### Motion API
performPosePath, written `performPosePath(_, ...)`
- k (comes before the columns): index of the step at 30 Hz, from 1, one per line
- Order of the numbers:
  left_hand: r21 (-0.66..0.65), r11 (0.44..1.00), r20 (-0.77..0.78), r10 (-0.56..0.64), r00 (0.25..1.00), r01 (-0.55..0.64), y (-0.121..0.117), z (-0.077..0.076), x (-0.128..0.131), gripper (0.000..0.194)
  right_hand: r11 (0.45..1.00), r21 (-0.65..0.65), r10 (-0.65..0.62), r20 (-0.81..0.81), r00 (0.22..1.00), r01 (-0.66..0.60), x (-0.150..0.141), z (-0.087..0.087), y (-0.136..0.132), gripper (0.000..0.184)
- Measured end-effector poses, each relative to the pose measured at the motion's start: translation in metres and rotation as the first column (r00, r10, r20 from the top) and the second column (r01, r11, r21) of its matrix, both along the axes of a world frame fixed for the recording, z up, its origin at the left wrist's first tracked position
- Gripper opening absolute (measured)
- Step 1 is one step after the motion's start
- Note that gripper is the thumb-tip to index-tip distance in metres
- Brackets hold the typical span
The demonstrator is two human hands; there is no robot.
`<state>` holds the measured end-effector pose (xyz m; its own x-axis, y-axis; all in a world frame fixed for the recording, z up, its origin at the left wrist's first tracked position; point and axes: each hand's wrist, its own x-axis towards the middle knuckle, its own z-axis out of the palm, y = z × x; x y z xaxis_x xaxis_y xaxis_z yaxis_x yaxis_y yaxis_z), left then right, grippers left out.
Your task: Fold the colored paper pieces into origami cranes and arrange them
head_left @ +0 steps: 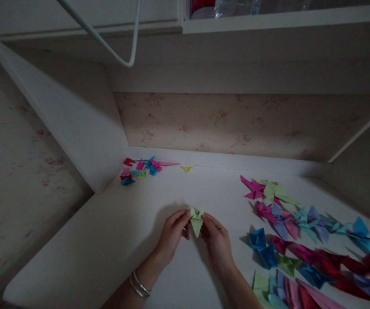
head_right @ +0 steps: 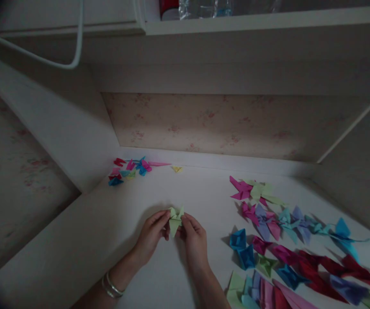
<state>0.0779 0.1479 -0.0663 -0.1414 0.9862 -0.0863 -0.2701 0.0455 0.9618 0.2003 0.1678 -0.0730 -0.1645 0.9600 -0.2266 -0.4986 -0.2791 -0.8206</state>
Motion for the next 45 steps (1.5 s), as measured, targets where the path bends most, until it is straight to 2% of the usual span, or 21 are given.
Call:
performPosePath(6,0.007,0.998,-0.004,-0.065,0.998,0.065,-0.003,0.002,-0.002,0.033,0.999,0.047,0.023,-0.072,0.997,-0.019,0.002,0.004,-0.002,0.021)
performPosePath(15,-0.028,0.996,-0.013,-0.079,0.997,0.079,-0.005,0.007,-0.002,0.037,1.000,0.009,0.011,-0.104,0.995,-0.010,0.001,0.008,-0.004,0.025)
performPosePath(29,-0.021,0.995,0.053,-0.097,0.994,0.099,-0.005,0.005,-0.002,0.037,1.000,-0.012,0.025,-0.134,0.991,-0.027,0.001,0.011,-0.005,0.027)
performPosePath(45,-0.024,0.997,0.083,-0.066,0.994,0.068,-0.004,0.000,-0.002,0.036,0.999,-0.029,0.033,-0.136,0.990,-0.038,0.002,0.011,-0.005,0.033)
